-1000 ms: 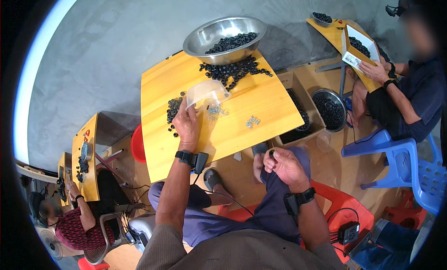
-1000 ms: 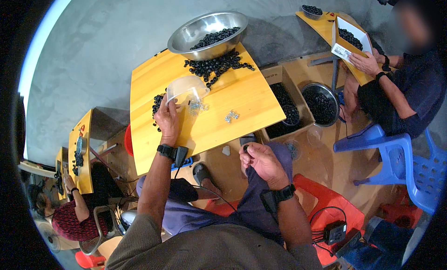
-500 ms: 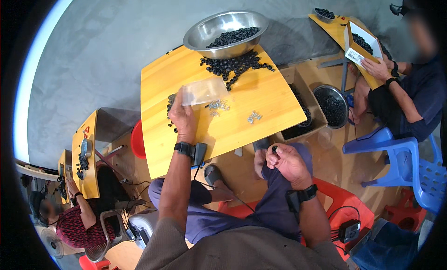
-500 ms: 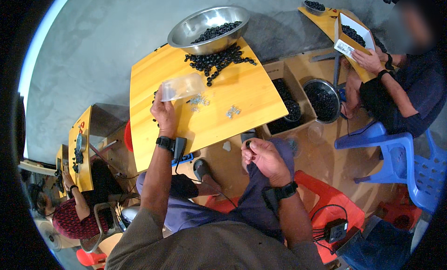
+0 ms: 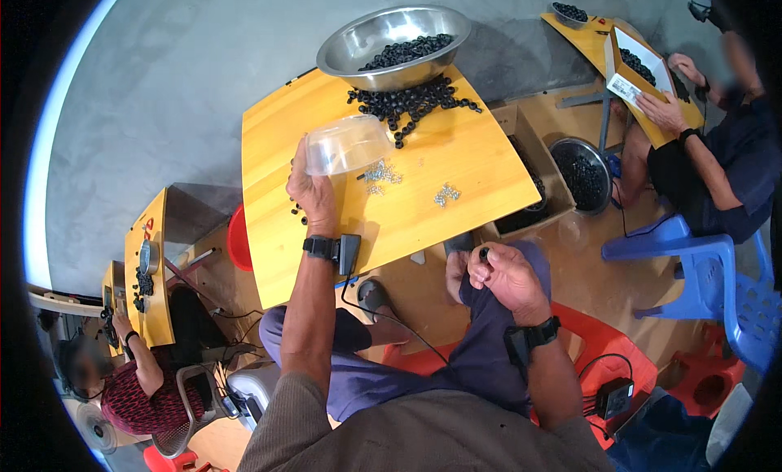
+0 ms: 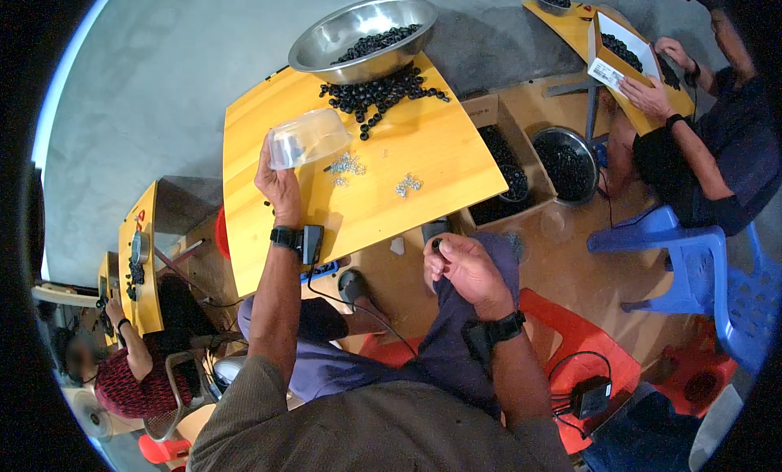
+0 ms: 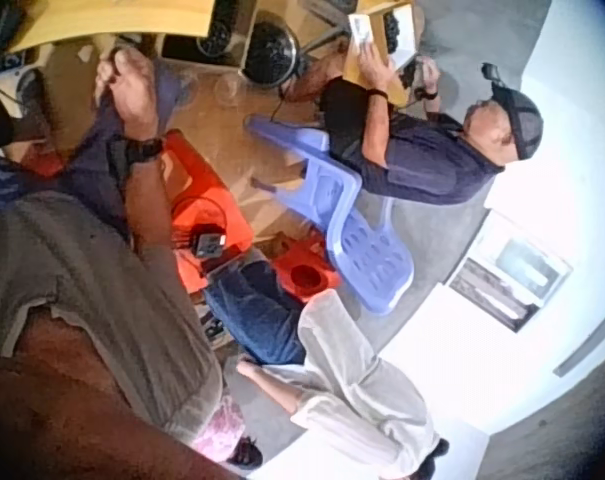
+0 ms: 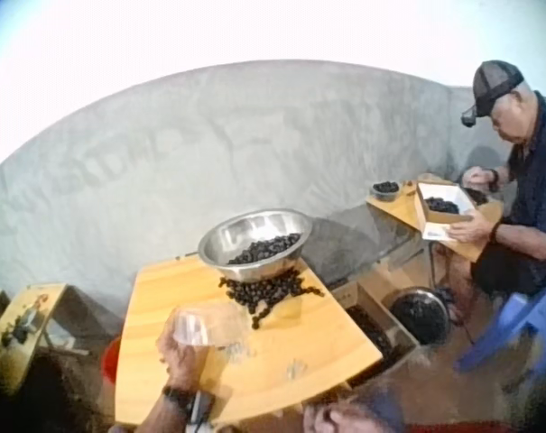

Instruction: The worker is sorting small black plastic components and small metal rings at a workbench.

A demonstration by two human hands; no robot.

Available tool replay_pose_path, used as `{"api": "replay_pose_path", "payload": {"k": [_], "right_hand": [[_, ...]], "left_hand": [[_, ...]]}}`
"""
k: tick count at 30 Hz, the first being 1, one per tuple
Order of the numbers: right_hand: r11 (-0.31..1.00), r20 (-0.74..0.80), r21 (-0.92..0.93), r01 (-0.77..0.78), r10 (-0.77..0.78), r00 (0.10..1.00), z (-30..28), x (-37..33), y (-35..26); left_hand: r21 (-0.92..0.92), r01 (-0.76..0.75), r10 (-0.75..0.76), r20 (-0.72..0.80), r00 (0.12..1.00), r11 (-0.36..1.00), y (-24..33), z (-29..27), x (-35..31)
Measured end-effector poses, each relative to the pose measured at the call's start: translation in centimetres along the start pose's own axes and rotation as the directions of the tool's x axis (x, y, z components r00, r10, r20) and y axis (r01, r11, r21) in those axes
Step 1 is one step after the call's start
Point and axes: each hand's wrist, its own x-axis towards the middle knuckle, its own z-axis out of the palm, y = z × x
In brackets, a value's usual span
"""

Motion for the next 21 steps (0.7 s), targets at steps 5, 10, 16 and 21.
{"api": "replay_pose_path", "payload": {"k": [5,10,16,21], "right_hand": [[0.999,-0.006,0.046,-0.018,0.019,1.000,0.5,0.3,-0.2],[1.000,-0.040,0.002,0.013,-0.012,0.999,-0.2,0.3,-0.1],[0.999,-0.039,-0.028,0.020,-0.021,0.999,-0.1,0.2,0.0],[1.000,-0.041,-0.017,0.011,-0.012,0.999,0.2,0.3,0.3]], "left_hand": [[0.079,0.155,-0.158,0.040,0.987,0.985,0.5,-0.3,0.5],[-0.024,0.389,-0.388,0.027,0.921,0.921,1.8,0.2,1.4],[-0.089,0.338,-0.337,0.028,0.941,0.937,1.0,-0.5,1.5],[-0.125,0.423,-0.420,0.054,0.906,0.897,1.5,-2.3,3.2]]}}
